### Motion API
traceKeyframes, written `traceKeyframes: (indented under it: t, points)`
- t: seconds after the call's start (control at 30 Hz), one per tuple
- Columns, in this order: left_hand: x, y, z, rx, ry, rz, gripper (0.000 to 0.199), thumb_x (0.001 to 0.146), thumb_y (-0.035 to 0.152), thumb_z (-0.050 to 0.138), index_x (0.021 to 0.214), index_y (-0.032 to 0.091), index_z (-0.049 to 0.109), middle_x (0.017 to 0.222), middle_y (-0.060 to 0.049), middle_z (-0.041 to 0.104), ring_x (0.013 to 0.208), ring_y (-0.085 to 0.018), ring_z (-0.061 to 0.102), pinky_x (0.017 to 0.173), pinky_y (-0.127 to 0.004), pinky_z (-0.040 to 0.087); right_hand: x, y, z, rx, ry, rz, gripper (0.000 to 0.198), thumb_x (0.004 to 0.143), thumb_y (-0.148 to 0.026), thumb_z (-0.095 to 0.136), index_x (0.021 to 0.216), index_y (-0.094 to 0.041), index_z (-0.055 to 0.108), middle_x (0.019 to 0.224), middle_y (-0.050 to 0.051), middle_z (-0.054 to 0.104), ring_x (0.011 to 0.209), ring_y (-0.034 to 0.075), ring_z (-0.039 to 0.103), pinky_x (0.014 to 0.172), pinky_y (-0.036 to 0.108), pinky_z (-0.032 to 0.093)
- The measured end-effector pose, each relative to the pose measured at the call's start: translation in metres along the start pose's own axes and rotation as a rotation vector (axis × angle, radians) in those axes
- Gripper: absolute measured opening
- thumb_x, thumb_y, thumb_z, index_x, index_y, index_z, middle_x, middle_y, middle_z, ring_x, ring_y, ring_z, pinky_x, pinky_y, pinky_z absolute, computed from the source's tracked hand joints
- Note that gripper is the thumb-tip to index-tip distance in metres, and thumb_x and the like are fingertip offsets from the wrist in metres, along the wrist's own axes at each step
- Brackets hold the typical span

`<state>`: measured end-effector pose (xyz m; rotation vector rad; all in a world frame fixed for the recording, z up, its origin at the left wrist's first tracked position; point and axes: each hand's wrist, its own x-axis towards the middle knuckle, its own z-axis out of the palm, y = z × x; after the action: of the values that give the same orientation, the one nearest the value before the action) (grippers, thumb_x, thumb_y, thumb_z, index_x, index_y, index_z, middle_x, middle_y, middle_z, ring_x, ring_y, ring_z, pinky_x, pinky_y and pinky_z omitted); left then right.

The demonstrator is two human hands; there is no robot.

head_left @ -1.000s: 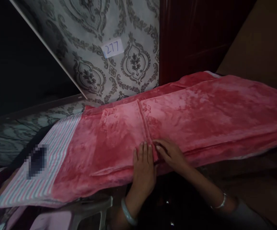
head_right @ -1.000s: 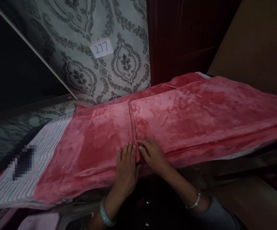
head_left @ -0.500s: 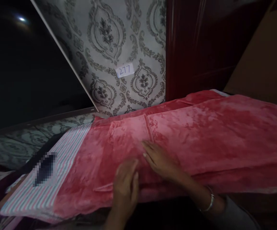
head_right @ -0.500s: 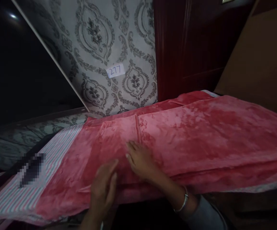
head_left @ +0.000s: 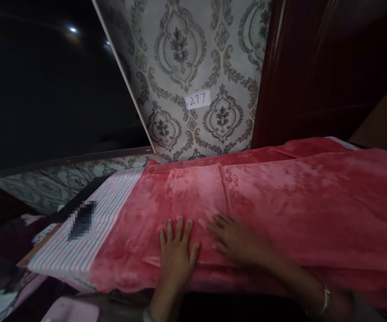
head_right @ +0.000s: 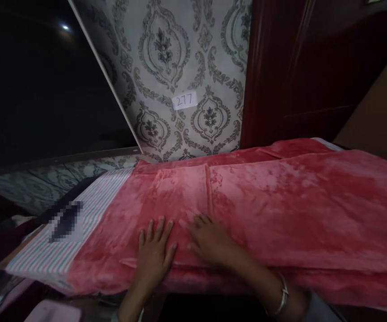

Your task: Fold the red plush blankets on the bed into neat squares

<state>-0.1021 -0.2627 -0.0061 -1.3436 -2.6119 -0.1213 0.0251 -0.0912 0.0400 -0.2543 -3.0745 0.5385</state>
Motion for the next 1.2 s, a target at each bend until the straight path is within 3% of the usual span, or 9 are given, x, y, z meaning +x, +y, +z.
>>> traceKeyframes:
  t: [0.07,0.17,0.23,0.37,0.47,0.67,0.83,1.03,1.2]
  points:
    - [0.000,-0.001,0.000,-0.017,0.016,0.008,0.056,0.097,0.038,0.051,0.152,0.032,0.041,0.162,-0.003,0.032,0.150,-0.041,0.025,0.115,-0.069,0.024,0.022,-0.006,-0.021,-0.031,0.050,0.001,0.055,0.097,-0.037,0.051,0.148,-0.016,0.052,0.152,0.017,0.047,0.143,0.036,0.038,0.118,0.053,0.028]
    - [-0.001,-0.003,0.005,-0.039,0.044,0.042,0.056,0.097,0.035,0.052,0.151,0.034,0.041,0.160,-0.003,0.038,0.149,-0.039,0.027,0.115,-0.071,0.023,0.066,-0.008,-0.031,-0.067,0.199,0.026,0.061,0.098,-0.041,0.052,0.154,-0.020,0.042,0.163,0.014,0.028,0.151,0.035,0.019,0.120,0.056,0.019]
    - [-0.003,-0.005,0.009,-0.052,0.069,0.073,0.055,0.096,0.033,0.053,0.150,0.036,0.043,0.157,-0.002,0.042,0.148,-0.037,0.031,0.115,-0.071,0.022,0.090,-0.001,-0.019,-0.085,0.242,0.054,0.065,0.097,-0.046,0.054,0.156,-0.024,0.039,0.165,0.011,0.022,0.152,0.035,0.014,0.120,0.060,0.014]
    - [-0.006,-0.008,0.016,-0.071,0.136,0.112,0.052,0.096,0.031,0.054,0.147,0.039,0.048,0.153,-0.001,0.050,0.145,-0.033,0.037,0.117,-0.070,0.019,0.106,0.028,0.023,-0.132,0.221,0.063,0.064,0.097,-0.049,0.052,0.155,-0.026,0.039,0.164,0.011,0.028,0.151,0.038,0.017,0.117,0.066,0.014]
    - [-0.007,-0.009,0.016,-0.074,0.149,0.157,0.049,0.097,0.031,0.053,0.146,0.036,0.050,0.151,-0.003,0.051,0.145,-0.033,0.038,0.116,-0.070,0.021,0.101,0.040,0.037,-0.168,0.234,0.067,0.063,0.099,-0.048,0.050,0.156,-0.026,0.038,0.165,0.010,0.025,0.152,0.036,0.015,0.119,0.063,0.013]
    - [-0.011,-0.014,0.020,-0.108,0.266,0.276,0.046,0.098,0.025,0.049,0.144,0.032,0.053,0.147,-0.002,0.057,0.140,-0.027,0.045,0.116,-0.055,0.031,0.085,0.016,0.015,-0.119,0.090,0.144,0.068,0.098,-0.051,0.049,0.159,-0.024,0.031,0.166,0.013,0.019,0.153,0.036,0.013,0.120,0.060,0.013]
    - [-0.015,-0.017,0.029,-0.115,0.406,0.344,0.045,0.098,0.021,0.045,0.140,0.026,0.058,0.144,-0.005,0.059,0.139,-0.026,0.047,0.115,-0.047,0.031,0.057,0.001,0.020,-0.012,0.051,0.012,0.065,0.098,-0.057,0.046,0.157,-0.030,0.034,0.166,0.008,0.021,0.153,0.035,0.010,0.119,0.064,0.011]
    - [-0.015,-0.026,0.044,-0.151,0.469,0.383,0.046,0.096,0.019,0.042,0.138,0.026,0.061,0.143,-0.004,0.060,0.137,-0.025,0.049,0.117,-0.046,0.027,0.022,0.016,0.027,0.035,0.111,0.040,0.061,0.100,-0.049,0.046,0.155,-0.022,0.040,0.163,0.010,0.030,0.153,0.030,0.015,0.123,0.055,0.010]
    - [-0.002,-0.042,0.055,-0.297,0.491,0.406,0.040,0.097,0.031,0.042,0.127,0.029,0.069,0.129,-0.004,0.070,0.122,-0.025,0.062,0.108,-0.044,0.041,-0.005,0.028,0.017,0.121,0.114,0.055,0.056,0.102,-0.040,0.043,0.155,-0.020,0.039,0.164,0.008,0.028,0.153,0.028,0.015,0.123,0.056,0.014]
